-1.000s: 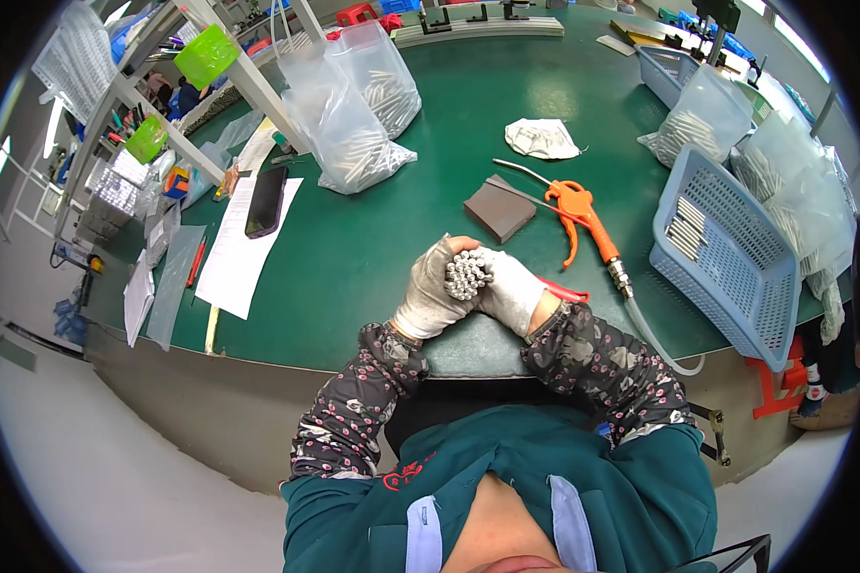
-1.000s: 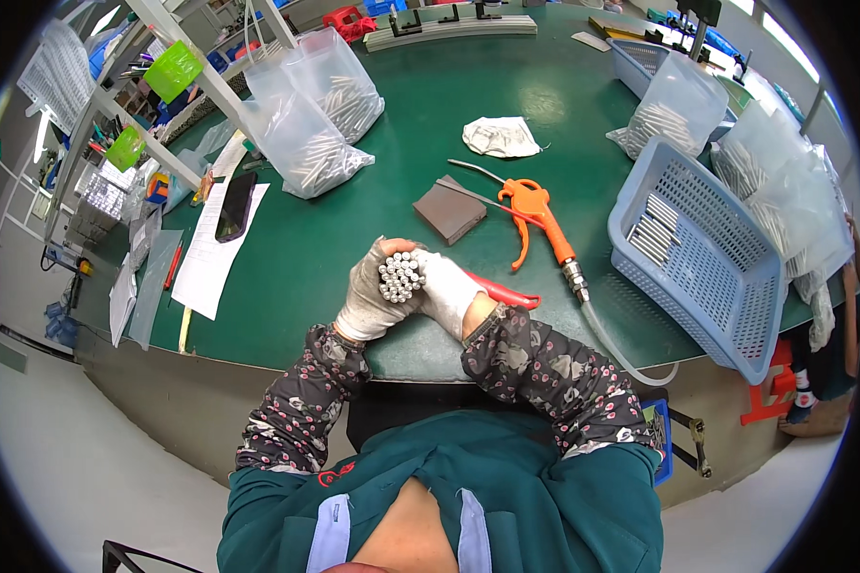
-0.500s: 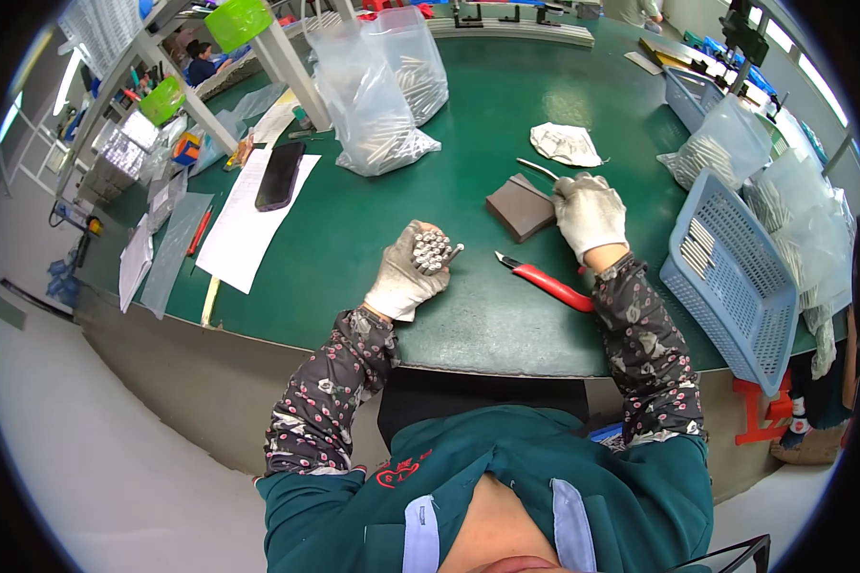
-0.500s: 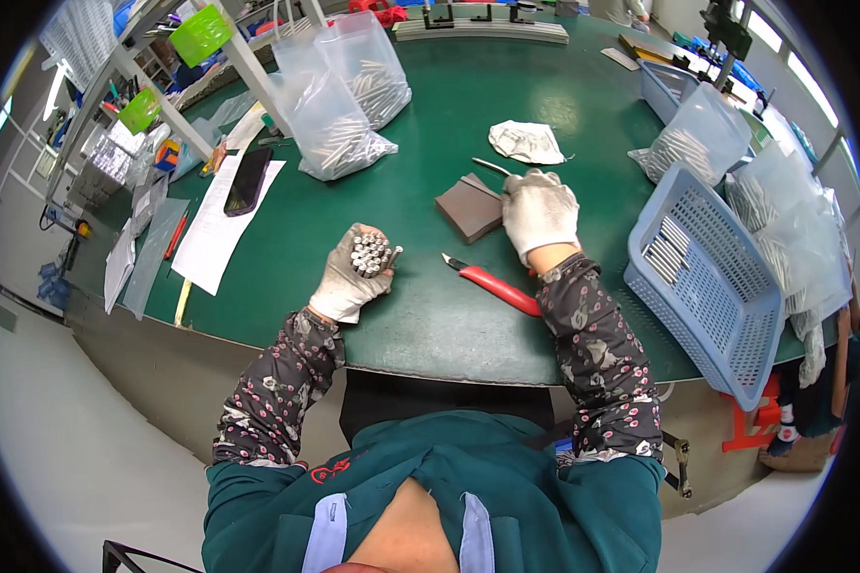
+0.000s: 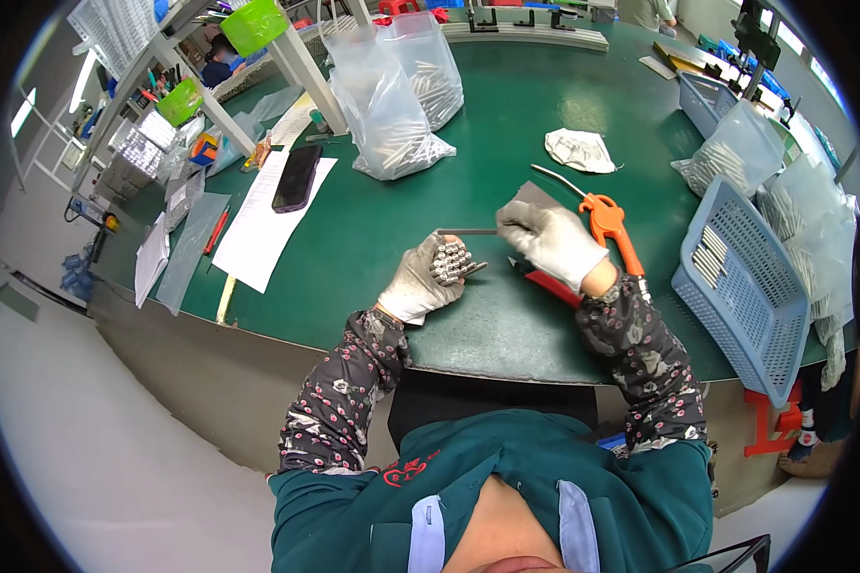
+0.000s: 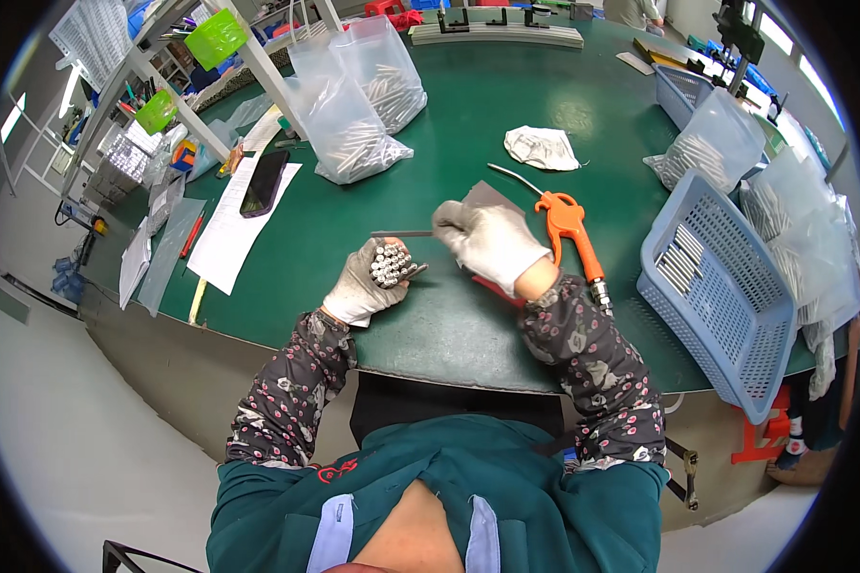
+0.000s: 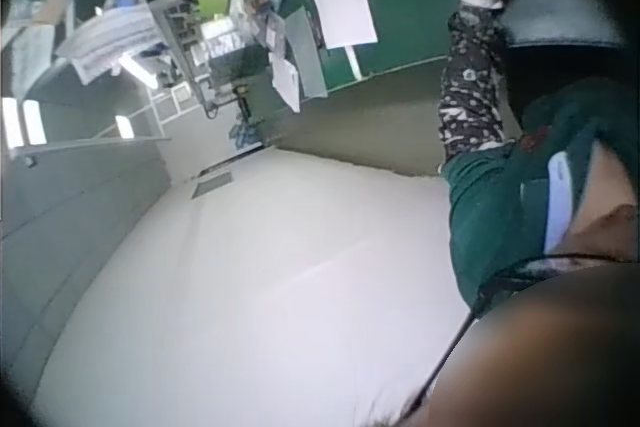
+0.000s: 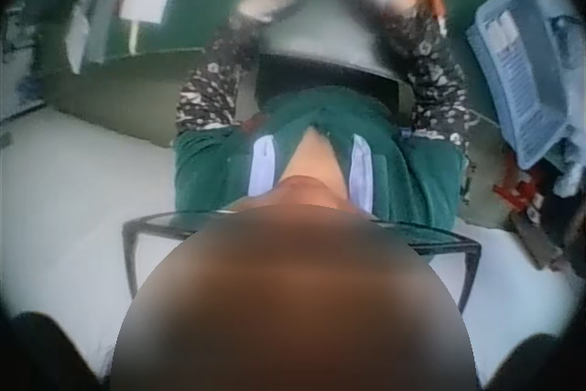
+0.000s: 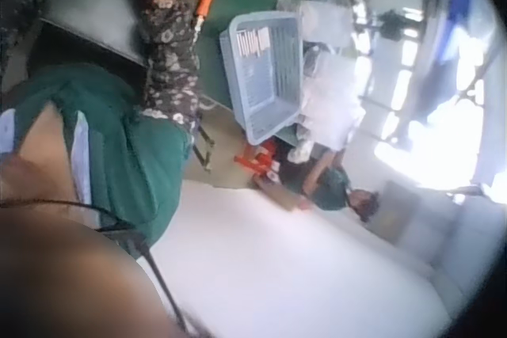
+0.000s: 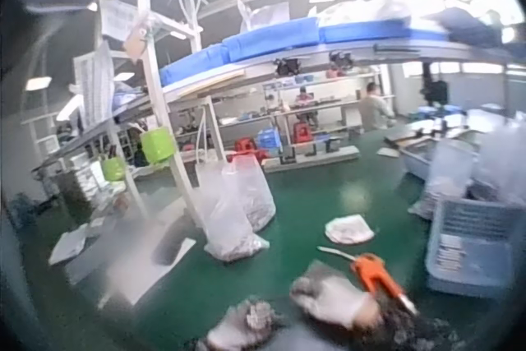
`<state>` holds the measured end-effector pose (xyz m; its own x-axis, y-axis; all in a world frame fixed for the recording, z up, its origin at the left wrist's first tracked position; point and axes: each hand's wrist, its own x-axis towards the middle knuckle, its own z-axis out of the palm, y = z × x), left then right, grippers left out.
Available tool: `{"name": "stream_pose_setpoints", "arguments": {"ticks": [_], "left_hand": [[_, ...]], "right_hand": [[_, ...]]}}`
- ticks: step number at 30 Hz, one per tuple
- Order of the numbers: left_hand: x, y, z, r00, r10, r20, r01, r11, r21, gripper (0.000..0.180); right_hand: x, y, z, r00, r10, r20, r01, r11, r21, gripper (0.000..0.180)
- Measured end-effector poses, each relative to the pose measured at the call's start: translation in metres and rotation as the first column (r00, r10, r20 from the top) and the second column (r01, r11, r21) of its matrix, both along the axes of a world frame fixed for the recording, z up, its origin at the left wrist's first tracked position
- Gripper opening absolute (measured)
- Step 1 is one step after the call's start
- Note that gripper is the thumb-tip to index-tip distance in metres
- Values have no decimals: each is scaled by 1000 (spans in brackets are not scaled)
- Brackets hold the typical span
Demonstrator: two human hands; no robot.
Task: Inspecting and assembling small metal pins into a circular holder at a workstation.
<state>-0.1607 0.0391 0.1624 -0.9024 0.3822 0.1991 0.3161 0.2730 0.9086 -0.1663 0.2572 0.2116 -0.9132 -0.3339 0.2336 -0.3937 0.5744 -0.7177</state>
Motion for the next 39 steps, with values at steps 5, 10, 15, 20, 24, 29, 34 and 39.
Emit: {"name": "stream_pose_setpoints", "arguments": {"ticks": [5, 10, 15, 20, 24, 29, 34, 39], "left_hand": [[1, 2, 6, 994, -81, -71, 76, 994, -77, 40], [1, 1, 7, 993, -88, 75, 86, 996, 29, 41], [3, 1, 7, 986, -95, 141, 87, 995, 56, 42], [3, -1, 8, 985, -117, 127, 111, 992, 53, 41], [3, 3, 8, 966, -117, 229, 85, 986, 146, 42], [2, -1, 9, 980, -119, 162, 111, 992, 57, 45], [-4, 1, 4, 974, -132, 184, 121, 990, 66, 47], [-3, -3, -1, 973, -112, 203, 82, 985, 150, 45]], "right_hand": [[-14, -11, 5, 991, 85, 104, -114, 941, 318, 36], [-20, 5, 8, 993, 82, 84, -102, 959, 264, 33], [-35, 2, 2, 987, 145, 67, -160, 923, 350, 31], [-25, -12, 13, 970, 235, 68, -245, 917, 316, 40], [-43, 7, 5, 977, 212, -33, -190, 925, 330, 31], [-19, -19, 9, 956, 267, -125, -225, 936, 272, 26], [-34, 13, 18, 998, -60, 34, 45, 939, 342, 28], [-18, -12, 14, 974, 225, -29, -199, 910, 364, 29]]}}
